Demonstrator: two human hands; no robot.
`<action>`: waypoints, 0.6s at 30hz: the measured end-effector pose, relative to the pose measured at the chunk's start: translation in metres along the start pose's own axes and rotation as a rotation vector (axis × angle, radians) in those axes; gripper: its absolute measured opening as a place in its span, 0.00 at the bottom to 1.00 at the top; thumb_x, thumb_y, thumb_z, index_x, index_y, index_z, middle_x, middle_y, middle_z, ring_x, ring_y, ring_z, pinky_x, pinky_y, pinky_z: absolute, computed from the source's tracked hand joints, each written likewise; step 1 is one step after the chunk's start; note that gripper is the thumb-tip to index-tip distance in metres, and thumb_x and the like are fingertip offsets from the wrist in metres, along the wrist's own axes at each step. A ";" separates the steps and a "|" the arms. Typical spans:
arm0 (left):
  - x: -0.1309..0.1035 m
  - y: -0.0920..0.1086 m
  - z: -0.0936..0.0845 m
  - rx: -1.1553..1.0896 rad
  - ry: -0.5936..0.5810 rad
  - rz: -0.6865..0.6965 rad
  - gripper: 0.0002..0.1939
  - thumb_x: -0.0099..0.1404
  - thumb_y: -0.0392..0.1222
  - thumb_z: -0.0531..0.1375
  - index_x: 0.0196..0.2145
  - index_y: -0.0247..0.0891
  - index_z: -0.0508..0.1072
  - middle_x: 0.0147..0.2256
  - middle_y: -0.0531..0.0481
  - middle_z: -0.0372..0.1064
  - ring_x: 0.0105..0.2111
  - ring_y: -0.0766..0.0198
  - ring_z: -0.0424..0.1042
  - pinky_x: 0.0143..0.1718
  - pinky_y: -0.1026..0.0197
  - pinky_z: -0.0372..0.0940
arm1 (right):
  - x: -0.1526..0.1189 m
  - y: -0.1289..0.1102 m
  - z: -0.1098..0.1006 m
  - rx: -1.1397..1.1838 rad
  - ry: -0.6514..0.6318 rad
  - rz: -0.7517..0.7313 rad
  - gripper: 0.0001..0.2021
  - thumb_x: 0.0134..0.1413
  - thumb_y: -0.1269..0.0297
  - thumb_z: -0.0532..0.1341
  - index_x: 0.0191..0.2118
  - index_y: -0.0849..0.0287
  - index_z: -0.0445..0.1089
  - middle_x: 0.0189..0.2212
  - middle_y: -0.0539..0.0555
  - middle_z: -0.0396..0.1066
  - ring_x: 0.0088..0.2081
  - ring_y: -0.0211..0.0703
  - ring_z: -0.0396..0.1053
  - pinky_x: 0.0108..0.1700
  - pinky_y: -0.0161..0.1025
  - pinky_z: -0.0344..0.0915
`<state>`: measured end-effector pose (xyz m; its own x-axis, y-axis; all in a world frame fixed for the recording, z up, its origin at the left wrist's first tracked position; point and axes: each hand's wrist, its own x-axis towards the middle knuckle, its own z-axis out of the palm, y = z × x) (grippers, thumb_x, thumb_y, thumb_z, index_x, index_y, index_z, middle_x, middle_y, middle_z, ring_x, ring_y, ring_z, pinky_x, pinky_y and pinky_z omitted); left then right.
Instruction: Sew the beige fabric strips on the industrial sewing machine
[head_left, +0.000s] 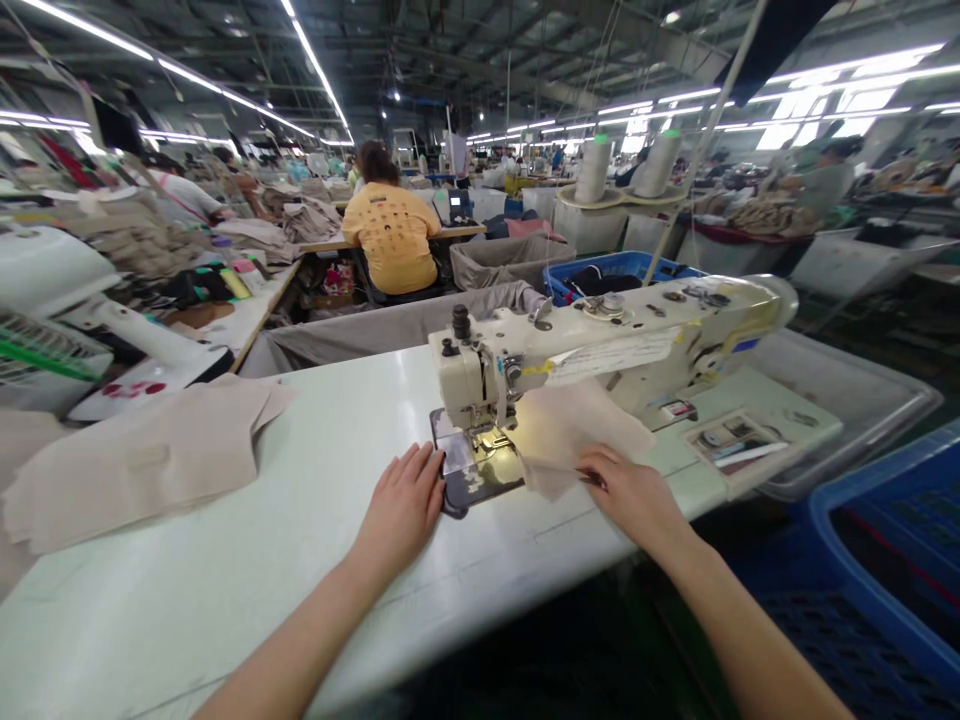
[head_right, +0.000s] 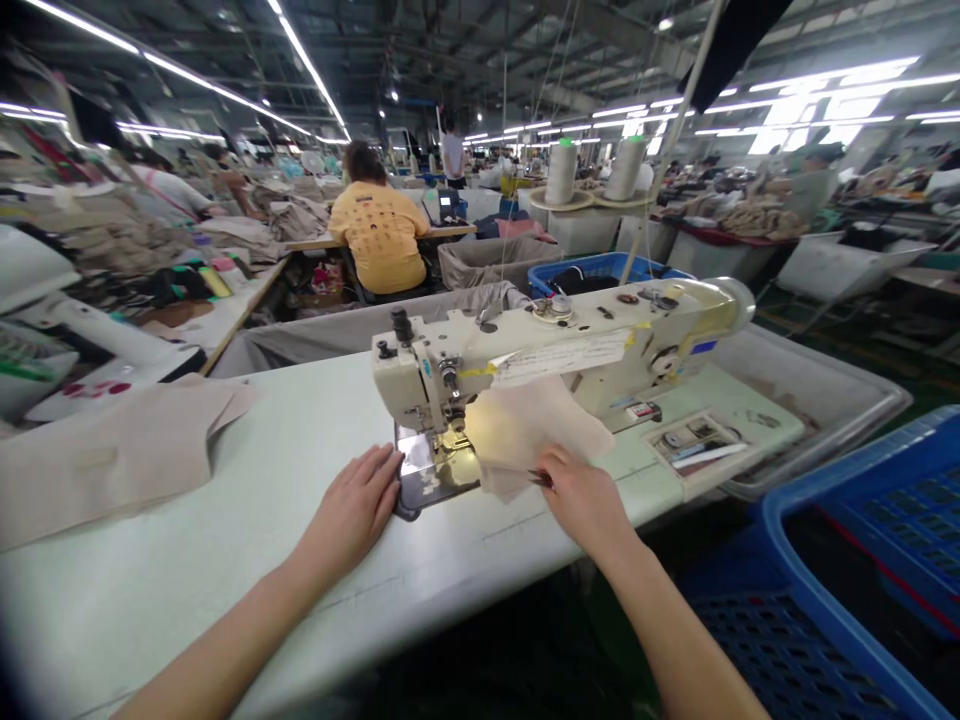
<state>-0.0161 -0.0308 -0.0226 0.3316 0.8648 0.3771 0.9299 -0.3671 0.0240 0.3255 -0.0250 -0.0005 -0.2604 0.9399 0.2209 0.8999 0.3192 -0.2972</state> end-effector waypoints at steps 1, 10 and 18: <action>0.001 0.001 -0.003 0.018 -0.009 0.004 0.21 0.73 0.43 0.49 0.58 0.37 0.70 0.58 0.36 0.69 0.60 0.44 0.67 0.58 0.38 0.65 | 0.003 0.003 0.002 0.070 0.032 0.027 0.09 0.58 0.68 0.57 0.38 0.54 0.75 0.39 0.52 0.78 0.36 0.44 0.76 0.35 0.37 0.68; 0.002 0.053 -0.036 -0.107 0.105 0.394 0.29 0.72 0.28 0.46 0.68 0.36 0.52 0.62 0.37 0.64 0.63 0.52 0.63 0.59 0.50 0.68 | -0.014 -0.024 -0.033 0.151 0.105 -0.197 0.16 0.49 0.75 0.52 0.41 0.52 0.70 0.46 0.55 0.76 0.40 0.45 0.74 0.39 0.38 0.69; 0.021 0.062 -0.040 -0.297 -0.103 0.541 0.25 0.75 0.34 0.46 0.68 0.38 0.53 0.52 0.38 0.73 0.53 0.53 0.73 0.51 0.51 0.73 | -0.042 -0.059 -0.040 0.411 -0.082 -0.303 0.12 0.57 0.74 0.52 0.35 0.51 0.71 0.38 0.53 0.77 0.36 0.42 0.75 0.38 0.36 0.71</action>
<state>0.0421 -0.0488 0.0243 0.7704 0.5531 0.3172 0.5472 -0.8289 0.1163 0.2971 -0.0887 0.0448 -0.5298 0.7988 0.2849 0.5718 0.5846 -0.5756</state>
